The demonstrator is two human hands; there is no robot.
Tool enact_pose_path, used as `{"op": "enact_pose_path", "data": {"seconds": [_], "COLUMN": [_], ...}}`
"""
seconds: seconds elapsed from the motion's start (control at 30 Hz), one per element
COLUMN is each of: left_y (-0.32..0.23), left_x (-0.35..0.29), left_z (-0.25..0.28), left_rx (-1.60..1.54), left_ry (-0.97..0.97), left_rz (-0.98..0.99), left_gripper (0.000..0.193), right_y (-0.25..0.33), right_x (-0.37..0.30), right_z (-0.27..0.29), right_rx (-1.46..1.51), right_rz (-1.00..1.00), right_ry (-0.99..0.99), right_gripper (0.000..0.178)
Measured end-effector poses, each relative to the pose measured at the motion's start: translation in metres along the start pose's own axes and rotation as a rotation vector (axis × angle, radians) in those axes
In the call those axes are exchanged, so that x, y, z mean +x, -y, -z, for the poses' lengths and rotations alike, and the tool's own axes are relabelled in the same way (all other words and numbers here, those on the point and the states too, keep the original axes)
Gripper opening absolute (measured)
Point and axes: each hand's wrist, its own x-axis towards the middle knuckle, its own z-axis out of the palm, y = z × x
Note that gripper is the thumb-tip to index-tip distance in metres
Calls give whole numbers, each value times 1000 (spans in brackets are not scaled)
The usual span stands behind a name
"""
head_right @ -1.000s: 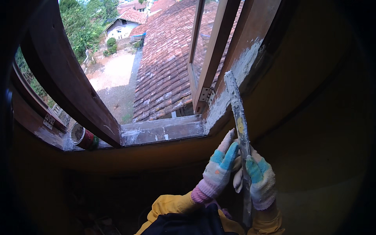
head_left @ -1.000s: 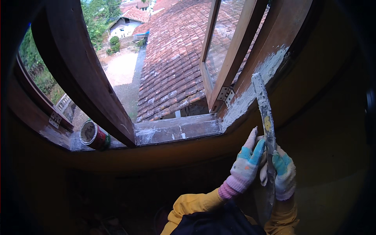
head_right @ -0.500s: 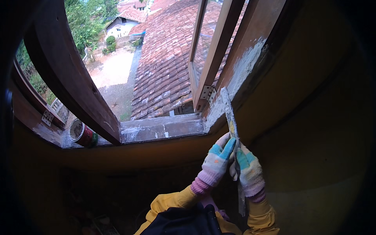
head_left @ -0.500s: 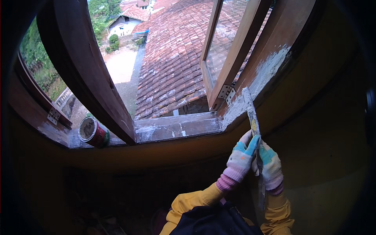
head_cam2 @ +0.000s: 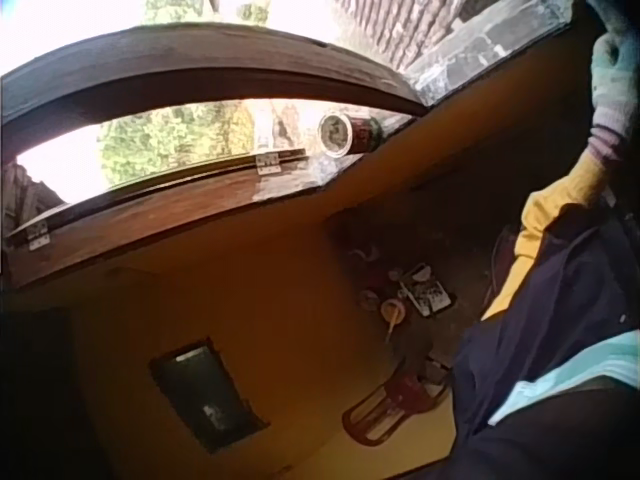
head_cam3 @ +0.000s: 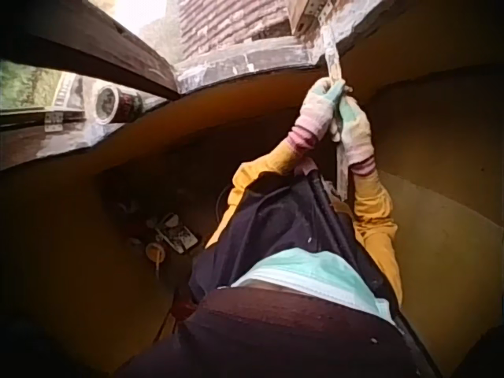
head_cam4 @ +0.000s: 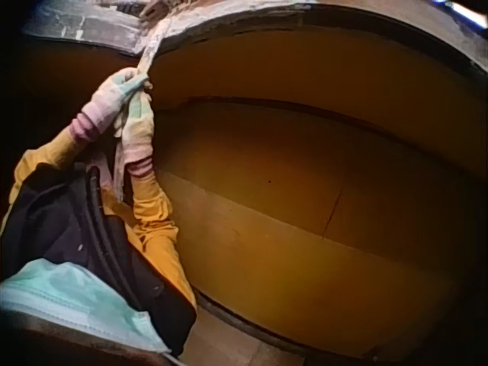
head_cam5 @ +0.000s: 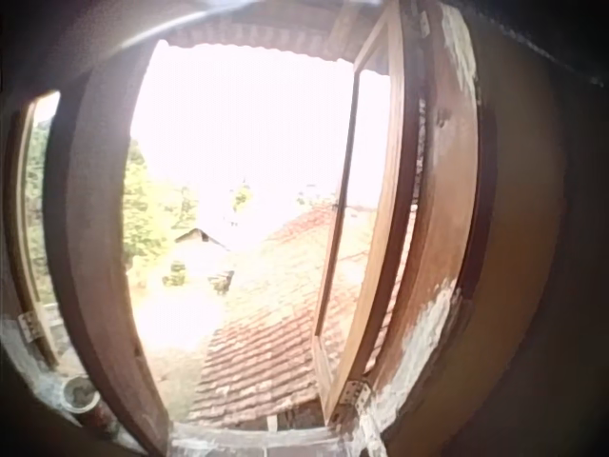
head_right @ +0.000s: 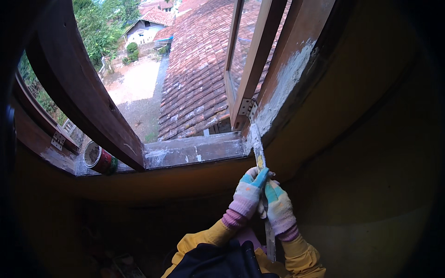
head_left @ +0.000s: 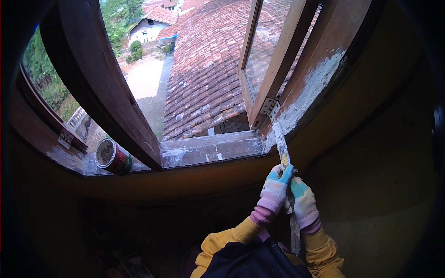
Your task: Applying putty or plaster to the edges of a window frame with a putty knife.
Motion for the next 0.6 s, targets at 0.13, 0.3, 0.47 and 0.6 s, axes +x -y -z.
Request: {"op": "enact_pose_path", "data": {"seconds": [0.13, 0.3, 0.47, 0.6], "left_y": [-23, -17, -10, -11], "left_x": [-18, -13, -13, -22], "left_z": [-13, -15, -2, -8], "left_rx": [135, 309, 382, 365], "left_ry": [31, -32, -87, -103], "left_rz": [-88, -102, -52, -63], "left_gripper": [26, 27, 27, 25], "right_y": [15, -9, -4, -10], "right_x": [-16, -4, -5, -11], "right_z": [-3, 6, 1, 5], "right_rx": [-143, -219, -163, -346], "right_rz": [155, 276, 107, 171], "right_ry": [-37, -115, -18, -77], "right_gripper": [32, 33, 34, 37]}}
